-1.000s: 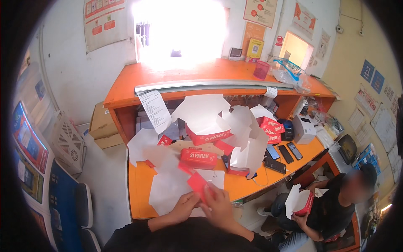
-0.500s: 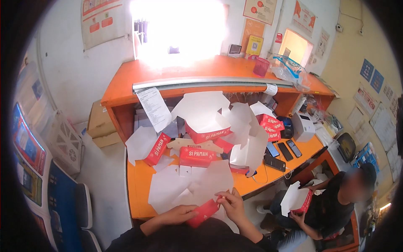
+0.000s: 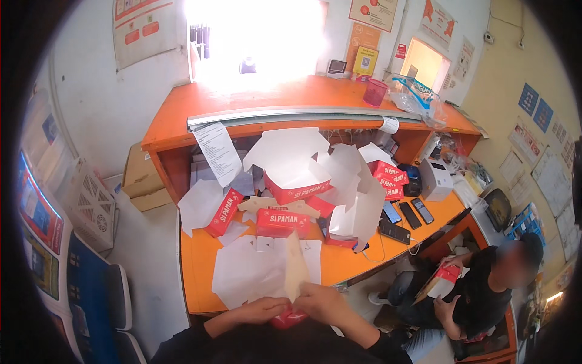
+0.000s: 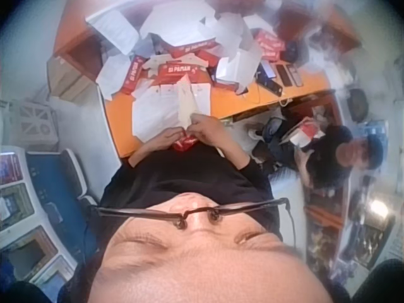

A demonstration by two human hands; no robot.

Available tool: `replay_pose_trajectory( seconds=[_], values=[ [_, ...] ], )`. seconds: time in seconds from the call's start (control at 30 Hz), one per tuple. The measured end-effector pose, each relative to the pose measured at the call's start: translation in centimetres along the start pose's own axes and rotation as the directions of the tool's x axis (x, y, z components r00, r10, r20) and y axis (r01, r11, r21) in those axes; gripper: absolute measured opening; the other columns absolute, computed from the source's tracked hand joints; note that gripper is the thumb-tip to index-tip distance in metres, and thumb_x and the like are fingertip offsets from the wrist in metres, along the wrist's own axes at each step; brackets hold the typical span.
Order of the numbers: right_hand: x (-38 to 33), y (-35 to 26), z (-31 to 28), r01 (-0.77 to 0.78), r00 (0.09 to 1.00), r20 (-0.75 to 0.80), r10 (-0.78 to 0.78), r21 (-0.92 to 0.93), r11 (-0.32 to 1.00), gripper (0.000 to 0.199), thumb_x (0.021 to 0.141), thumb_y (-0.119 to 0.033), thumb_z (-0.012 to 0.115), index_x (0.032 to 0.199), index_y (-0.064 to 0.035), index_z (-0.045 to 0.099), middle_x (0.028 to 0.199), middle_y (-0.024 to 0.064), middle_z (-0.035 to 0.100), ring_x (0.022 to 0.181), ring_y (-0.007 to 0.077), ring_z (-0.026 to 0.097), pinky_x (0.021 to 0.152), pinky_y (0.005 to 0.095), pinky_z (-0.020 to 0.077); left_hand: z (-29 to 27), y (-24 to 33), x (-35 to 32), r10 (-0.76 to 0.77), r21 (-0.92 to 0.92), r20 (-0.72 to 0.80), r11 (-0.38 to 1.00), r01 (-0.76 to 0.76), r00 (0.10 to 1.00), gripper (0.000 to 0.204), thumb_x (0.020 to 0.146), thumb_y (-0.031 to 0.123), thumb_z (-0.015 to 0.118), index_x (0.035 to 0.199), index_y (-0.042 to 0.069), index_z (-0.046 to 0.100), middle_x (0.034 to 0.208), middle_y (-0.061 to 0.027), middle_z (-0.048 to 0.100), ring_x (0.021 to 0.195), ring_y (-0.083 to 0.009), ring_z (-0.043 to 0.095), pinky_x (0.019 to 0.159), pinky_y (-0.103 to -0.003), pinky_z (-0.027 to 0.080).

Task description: The person assembles flat-packed cardboard boxes by folding the flaps and tucking the tabs into slots to form rectangular containers. They handle multiple boxes one by one on a cluttered orange counter, occasionally interacting with a coworker who is also assembling boxes.

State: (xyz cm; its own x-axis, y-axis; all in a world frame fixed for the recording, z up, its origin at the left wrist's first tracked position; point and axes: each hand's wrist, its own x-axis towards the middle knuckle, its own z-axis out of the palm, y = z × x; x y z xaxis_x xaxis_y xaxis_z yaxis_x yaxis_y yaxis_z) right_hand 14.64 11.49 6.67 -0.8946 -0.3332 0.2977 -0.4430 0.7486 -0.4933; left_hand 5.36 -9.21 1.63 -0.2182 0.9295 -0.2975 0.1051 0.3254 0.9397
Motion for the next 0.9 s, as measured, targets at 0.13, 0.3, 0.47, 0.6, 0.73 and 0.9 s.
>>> replay_pose_trajectory(
  seconds=[0.13,0.3,0.47,0.6,0.73,0.9],
  values=[
    [-0.4,-0.2,1.1,-0.088,0.978,-0.182,0.102,0.081,0.993,0.01,0.073,-0.009,0.067,0.082,-0.0155,0.066,0.076,0.0054,0.051,0.066,0.0241,0.057,0.055,0.0346,0.0462,0.0,0.6,-0.5,0.06,0.026,-0.047,0.998,-0.059,0.997,0.03,0.099,0.025,0.037,0.112,0.003,0.053,0.094,-0.0122,0.061,0.087,-0.0208,0.056,0.082,-0.034,0.043],
    [-1.1,-0.5,1.5,-0.134,0.976,-0.166,0.14,0.043,0.99,0.01,0.076,-0.011,0.066,0.086,-0.0129,0.064,0.08,0.0069,0.051,0.069,0.0262,0.058,0.059,0.0358,0.0477,-0.1,0.5,-0.3,0.024,0.042,0.01,0.999,-0.024,1.0,0.03,0.1,0.024,0.036,0.116,0.003,0.051,0.095,-0.01,0.059,0.089,-0.0169,0.055,0.082,-0.031,0.043],
    [-1.0,0.6,1.6,0.045,0.998,0.036,-0.049,0.093,0.995,0.022,0.072,-0.009,0.072,0.092,-0.0128,0.065,0.083,0.0082,0.052,0.075,0.0263,0.059,0.062,0.0346,0.0488,0.3,0.7,-0.5,0.07,0.083,0.004,0.994,-0.07,0.998,0.032,0.1,0.027,0.038,0.12,0.005,0.051,0.1,-0.0114,0.061,0.094,-0.0181,0.056,0.086,-0.031,0.043],
    [-0.7,0.6,2.0,0.02,0.988,-0.156,0.023,0.264,0.964,0.022,0.074,-0.012,0.074,0.093,-0.0094,0.063,0.091,0.0107,0.054,0.083,0.0279,0.058,0.071,0.0348,0.0494,0.1,2.5,-0.6,0.083,0.154,-0.098,0.986,-0.067,0.992,0.034,0.099,0.029,0.042,0.123,0.008,0.051,0.102,-0.0157,0.063,0.096,-0.0258,0.061,0.086,-0.035,0.046],
    [-0.9,0.5,5.0,-0.291,0.68,-0.374,0.631,0.651,0.701,0.049,0.082,-0.019,0.073,0.118,-0.0031,0.045,0.116,0.0135,0.048,0.107,0.0256,0.052,0.087,0.0388,0.0466,-0.2,3.7,-0.1,-0.027,0.232,-0.347,0.966,0.114,0.937,0.038,0.096,0.032,0.047,0.126,0.009,0.049,0.103,-0.0192,0.063,0.095,-0.0331,0.063,0.081,-0.042,0.048],
    [0.4,0.6,6.9,-0.258,0.748,0.002,0.664,0.923,0.287,0.058,0.085,-0.026,0.069,0.125,-0.0034,0.034,0.121,0.015,0.045,0.115,0.0217,0.048,0.093,0.0361,0.0441,0.2,3.1,0.9,0.194,0.557,-0.178,0.828,-0.063,0.965,0.035,0.093,0.031,0.051,0.121,0.009,0.054,0.106,-0.0202,0.062,0.096,-0.0367,0.061,0.083,-0.045,0.048]
  ],
)
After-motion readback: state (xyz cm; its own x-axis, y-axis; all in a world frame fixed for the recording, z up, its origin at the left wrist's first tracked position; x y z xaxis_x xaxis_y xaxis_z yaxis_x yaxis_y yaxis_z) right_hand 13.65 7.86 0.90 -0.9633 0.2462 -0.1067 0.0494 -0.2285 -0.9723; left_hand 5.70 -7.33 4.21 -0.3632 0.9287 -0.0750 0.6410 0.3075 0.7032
